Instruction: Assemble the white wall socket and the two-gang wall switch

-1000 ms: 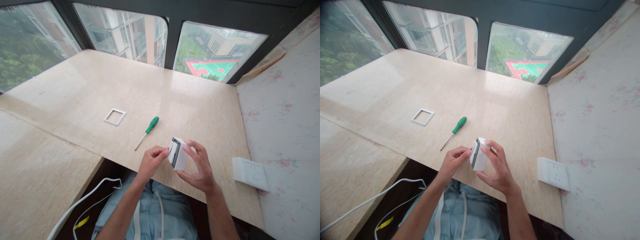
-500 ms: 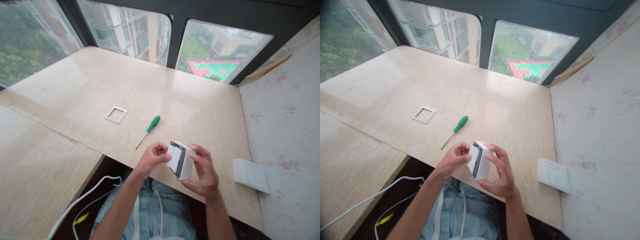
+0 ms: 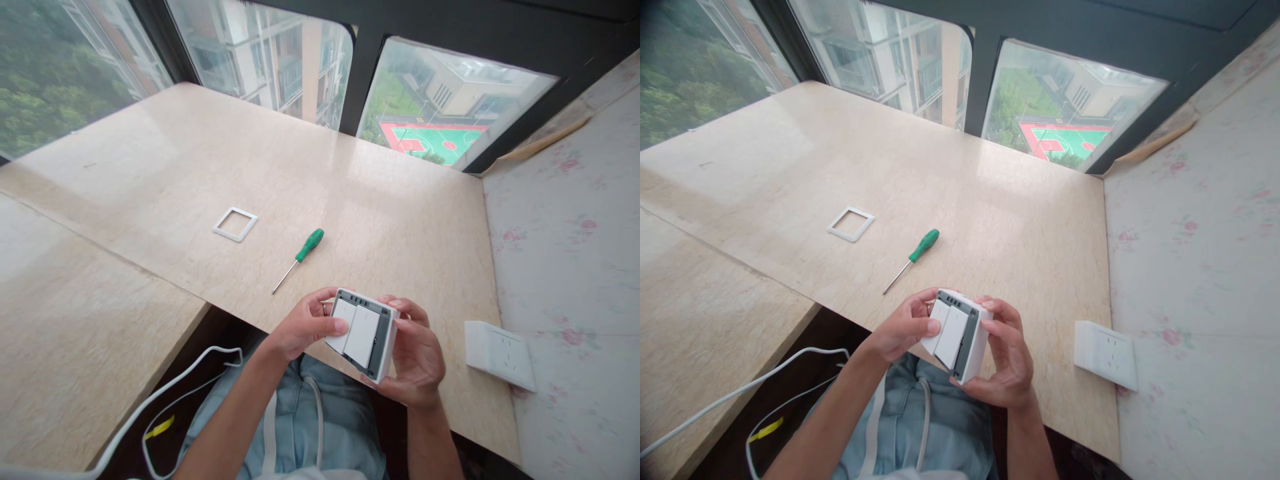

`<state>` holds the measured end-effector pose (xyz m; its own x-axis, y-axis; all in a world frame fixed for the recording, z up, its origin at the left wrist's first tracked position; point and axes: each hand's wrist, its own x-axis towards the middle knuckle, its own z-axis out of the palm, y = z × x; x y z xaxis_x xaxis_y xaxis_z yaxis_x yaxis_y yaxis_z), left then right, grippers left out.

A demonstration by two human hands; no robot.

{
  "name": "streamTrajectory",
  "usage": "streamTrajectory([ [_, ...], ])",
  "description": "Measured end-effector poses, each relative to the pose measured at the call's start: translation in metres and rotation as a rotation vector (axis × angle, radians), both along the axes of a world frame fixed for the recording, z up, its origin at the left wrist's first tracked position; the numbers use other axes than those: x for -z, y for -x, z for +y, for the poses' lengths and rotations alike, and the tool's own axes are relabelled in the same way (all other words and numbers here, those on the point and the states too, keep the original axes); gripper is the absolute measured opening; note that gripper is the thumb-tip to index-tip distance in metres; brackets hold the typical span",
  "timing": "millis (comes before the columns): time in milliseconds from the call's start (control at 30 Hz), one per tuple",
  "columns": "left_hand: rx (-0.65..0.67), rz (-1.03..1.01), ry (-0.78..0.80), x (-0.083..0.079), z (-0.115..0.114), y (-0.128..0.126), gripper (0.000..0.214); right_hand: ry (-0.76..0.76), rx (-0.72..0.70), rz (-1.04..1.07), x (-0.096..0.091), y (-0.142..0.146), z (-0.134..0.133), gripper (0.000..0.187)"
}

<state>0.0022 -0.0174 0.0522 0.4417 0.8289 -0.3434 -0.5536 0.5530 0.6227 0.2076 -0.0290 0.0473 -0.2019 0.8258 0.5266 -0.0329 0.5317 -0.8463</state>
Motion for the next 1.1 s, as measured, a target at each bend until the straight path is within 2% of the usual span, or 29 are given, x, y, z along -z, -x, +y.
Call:
streamTrajectory([
  [300, -0.008, 0.078, -0.036, -0.011, -0.003, -0.005, 0.058, 0.094, -0.012, 0.097, 0.005, -0.002, 0.001, 0.079],
  [600, -0.036, 0.148, -0.017, -0.005, -0.007, -0.011, 0.06, 0.279, -0.043, 0.165, 0.024, -0.011, -0.003, 0.082],
  [800, -0.066, 0.163, -0.014, -0.007, -0.008, -0.016, 0.061, 0.29, -0.021, 0.157, 0.025, -0.01, -0.001, 0.079],
  [867, -0.077, 0.177, -0.017, -0.007, -0.008, -0.016, 0.064, 0.299, -0.015, 0.148, 0.026, -0.01, 0.0, 0.078],
  [1000, -0.129, 0.227, -0.005, -0.004, -0.01, -0.015, 0.085, 0.325, -0.02, 0.123, 0.03, -0.011, -0.001, 0.077],
  [1100, -0.144, 0.256, -0.032, -0.002, -0.011, -0.014, 0.087, 0.339, -0.044, 0.111, 0.032, -0.011, -0.002, 0.079],
])
